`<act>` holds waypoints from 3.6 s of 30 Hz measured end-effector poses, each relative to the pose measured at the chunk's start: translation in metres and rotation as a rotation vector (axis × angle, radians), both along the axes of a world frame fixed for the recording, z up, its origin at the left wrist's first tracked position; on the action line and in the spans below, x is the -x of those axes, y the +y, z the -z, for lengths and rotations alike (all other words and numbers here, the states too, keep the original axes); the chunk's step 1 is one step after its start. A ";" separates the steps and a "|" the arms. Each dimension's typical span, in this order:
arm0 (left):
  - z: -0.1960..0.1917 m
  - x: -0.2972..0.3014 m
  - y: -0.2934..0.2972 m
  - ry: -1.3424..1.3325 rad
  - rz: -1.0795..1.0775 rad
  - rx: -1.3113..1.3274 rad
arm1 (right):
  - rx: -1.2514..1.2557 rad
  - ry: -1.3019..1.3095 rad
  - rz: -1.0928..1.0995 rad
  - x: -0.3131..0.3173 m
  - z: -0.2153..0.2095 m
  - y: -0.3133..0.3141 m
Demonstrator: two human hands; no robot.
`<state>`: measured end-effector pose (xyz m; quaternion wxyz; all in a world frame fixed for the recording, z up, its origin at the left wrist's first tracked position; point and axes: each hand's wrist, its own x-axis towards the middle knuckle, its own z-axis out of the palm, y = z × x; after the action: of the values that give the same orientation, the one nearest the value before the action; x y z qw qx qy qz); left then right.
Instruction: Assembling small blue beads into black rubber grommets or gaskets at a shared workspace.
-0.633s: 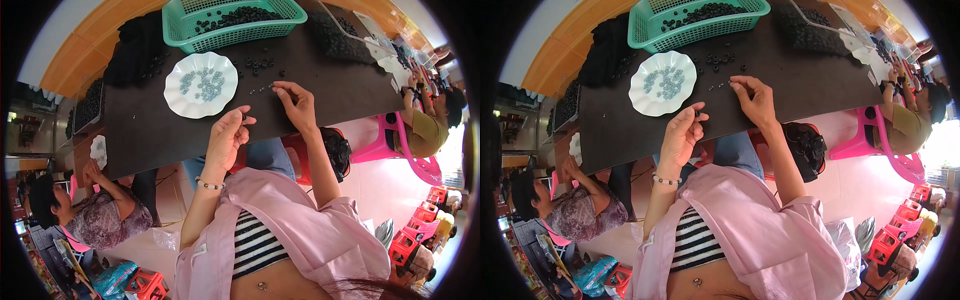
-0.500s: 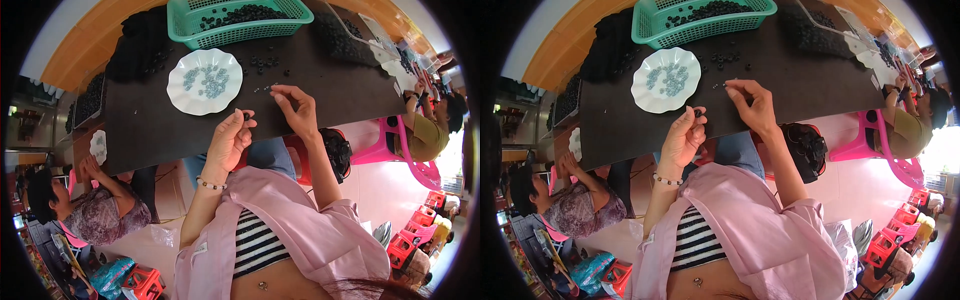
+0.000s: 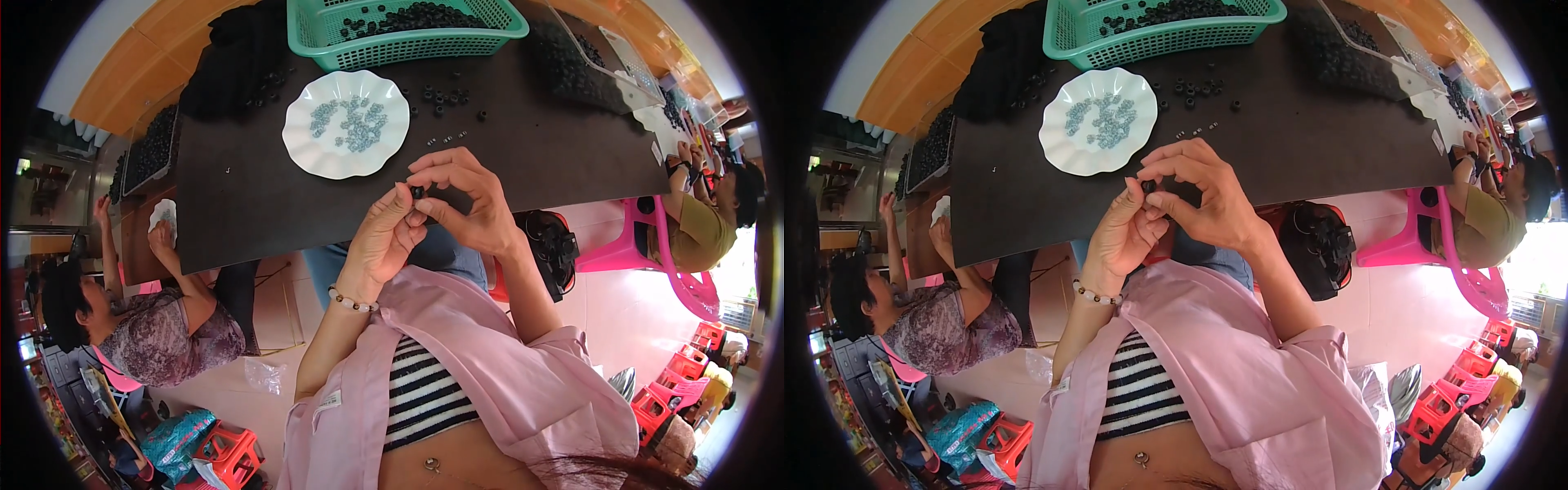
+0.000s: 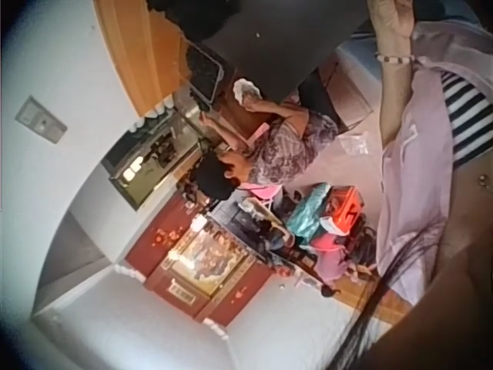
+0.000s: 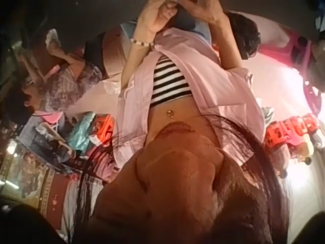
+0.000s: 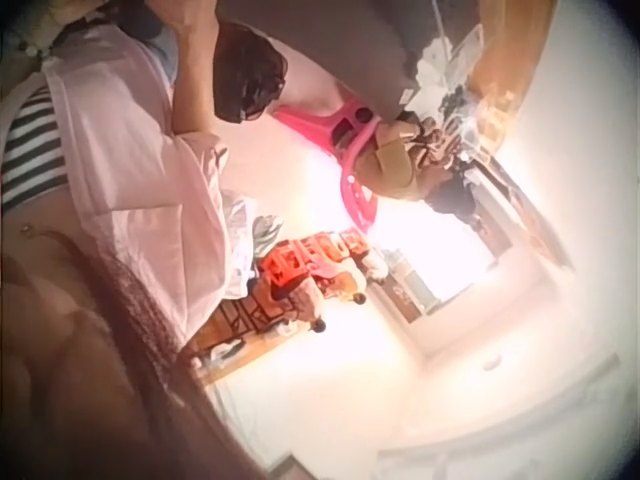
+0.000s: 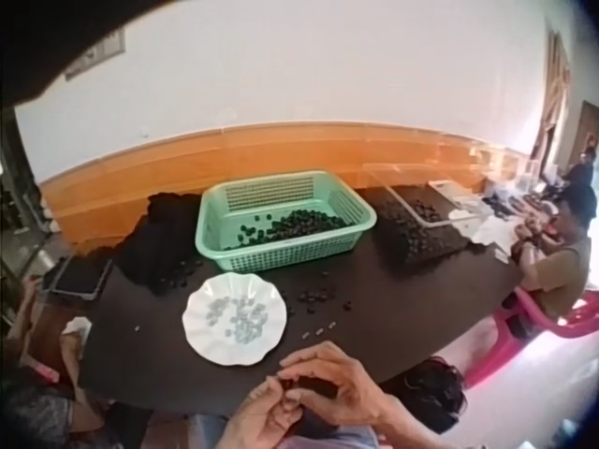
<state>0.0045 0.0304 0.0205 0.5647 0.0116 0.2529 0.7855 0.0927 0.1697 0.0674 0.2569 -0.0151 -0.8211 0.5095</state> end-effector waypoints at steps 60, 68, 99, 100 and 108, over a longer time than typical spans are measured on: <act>0.020 0.010 -0.026 -0.155 -0.056 -0.082 | -0.158 -0.218 0.406 0.013 0.019 0.125; 0.019 0.011 -0.024 -0.141 -0.064 -0.052 | -0.380 -0.180 0.355 0.032 0.027 0.131; 0.027 0.012 -0.022 -0.131 -0.094 -0.015 | -0.515 -0.176 0.164 0.088 0.041 0.048; 0.027 0.012 -0.022 -0.135 -0.092 -0.014 | -0.510 -0.164 0.150 0.089 0.044 0.044; 0.029 0.011 -0.022 -0.147 -0.101 -0.006 | -0.420 -0.084 0.139 0.081 0.022 0.068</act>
<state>-0.0066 0.0085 -0.0084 0.5414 -0.0572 0.2085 0.8125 0.0121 0.2378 0.0449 0.2545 -0.0392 -0.9161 0.3072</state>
